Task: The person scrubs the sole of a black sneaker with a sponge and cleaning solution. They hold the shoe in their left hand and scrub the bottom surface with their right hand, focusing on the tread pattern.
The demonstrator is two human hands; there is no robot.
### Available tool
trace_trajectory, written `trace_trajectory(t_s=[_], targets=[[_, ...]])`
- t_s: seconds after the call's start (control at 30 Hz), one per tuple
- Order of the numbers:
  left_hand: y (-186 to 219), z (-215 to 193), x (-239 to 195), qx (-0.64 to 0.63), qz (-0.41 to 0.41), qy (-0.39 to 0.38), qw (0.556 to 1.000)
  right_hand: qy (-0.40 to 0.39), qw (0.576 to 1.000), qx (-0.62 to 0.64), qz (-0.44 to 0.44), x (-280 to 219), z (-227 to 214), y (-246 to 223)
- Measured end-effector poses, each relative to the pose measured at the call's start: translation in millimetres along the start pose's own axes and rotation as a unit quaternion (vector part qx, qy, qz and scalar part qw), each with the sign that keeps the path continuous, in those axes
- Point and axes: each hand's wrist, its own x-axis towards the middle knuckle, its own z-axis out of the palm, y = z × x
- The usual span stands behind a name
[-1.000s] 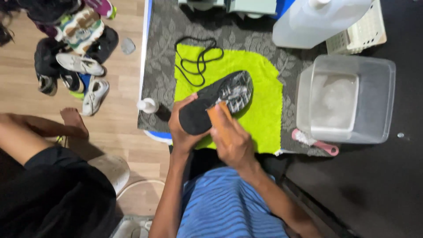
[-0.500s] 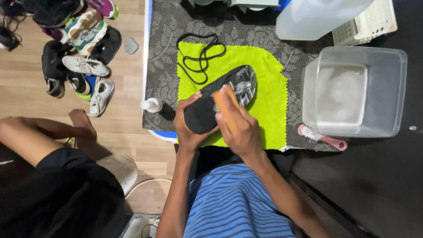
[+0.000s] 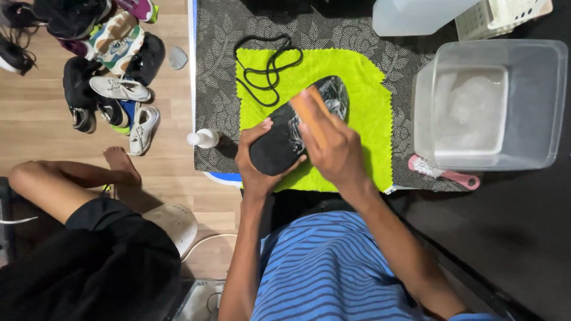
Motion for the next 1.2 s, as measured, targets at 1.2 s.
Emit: trace_trajectory(t_s=[1.2], targets=[[-1,-1,4,-0.007,-0.007,-0.009,1.0,0.034,0.974,-0.05,-0.219,2,3,83]])
